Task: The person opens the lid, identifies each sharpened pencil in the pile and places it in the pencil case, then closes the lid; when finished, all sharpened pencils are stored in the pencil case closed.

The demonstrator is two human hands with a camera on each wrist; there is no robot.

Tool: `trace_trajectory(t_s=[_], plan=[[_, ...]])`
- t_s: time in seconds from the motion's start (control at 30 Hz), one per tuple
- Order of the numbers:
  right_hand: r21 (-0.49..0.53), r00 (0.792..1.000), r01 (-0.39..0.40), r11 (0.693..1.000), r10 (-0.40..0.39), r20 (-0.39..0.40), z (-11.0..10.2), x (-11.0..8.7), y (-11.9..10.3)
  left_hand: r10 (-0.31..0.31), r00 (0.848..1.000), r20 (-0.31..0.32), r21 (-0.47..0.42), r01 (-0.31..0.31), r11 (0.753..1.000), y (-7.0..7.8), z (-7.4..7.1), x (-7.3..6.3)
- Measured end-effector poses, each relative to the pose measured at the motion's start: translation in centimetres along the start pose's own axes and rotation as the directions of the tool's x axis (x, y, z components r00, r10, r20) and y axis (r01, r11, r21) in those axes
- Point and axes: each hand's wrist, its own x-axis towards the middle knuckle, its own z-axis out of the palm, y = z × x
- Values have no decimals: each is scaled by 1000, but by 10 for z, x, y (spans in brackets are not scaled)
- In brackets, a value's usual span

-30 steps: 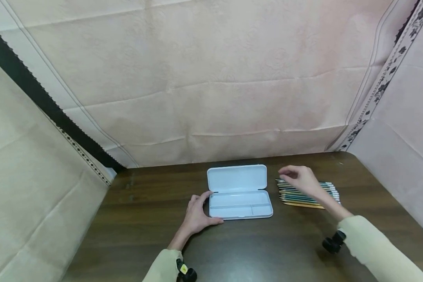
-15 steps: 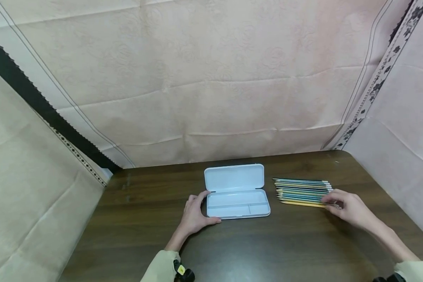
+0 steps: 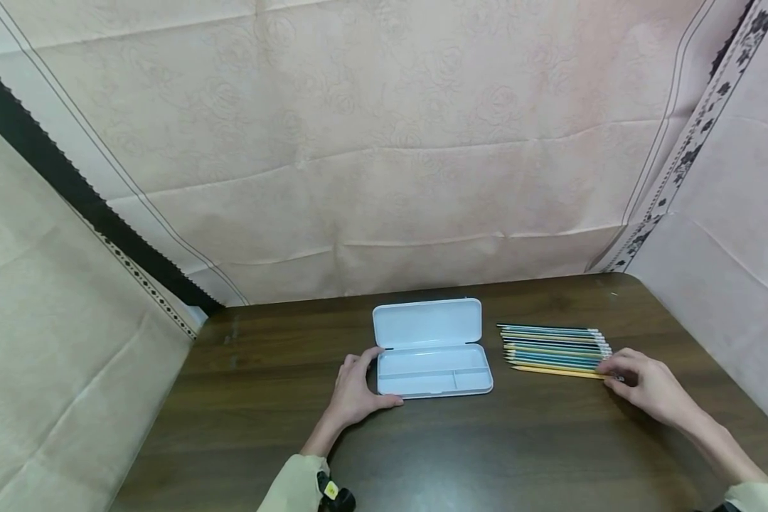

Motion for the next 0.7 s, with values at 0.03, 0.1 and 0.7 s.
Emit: trace_trajectory(t_s=[0.03, 0.1, 0.7], plan=[[3, 1000, 0, 1000, 0, 0, 0, 0, 0, -2, 1000, 1, -3, 2, 1000, 0, 0, 0], [6, 1000, 3, 1000, -3, -5, 1, -1, 1, 0, 1000, 0, -2, 0, 1000, 0, 0, 0], [-40, 995, 60, 997, -57, 81, 2, 4, 0, -2, 1000, 1, -3, 2, 1000, 0, 0, 0]])
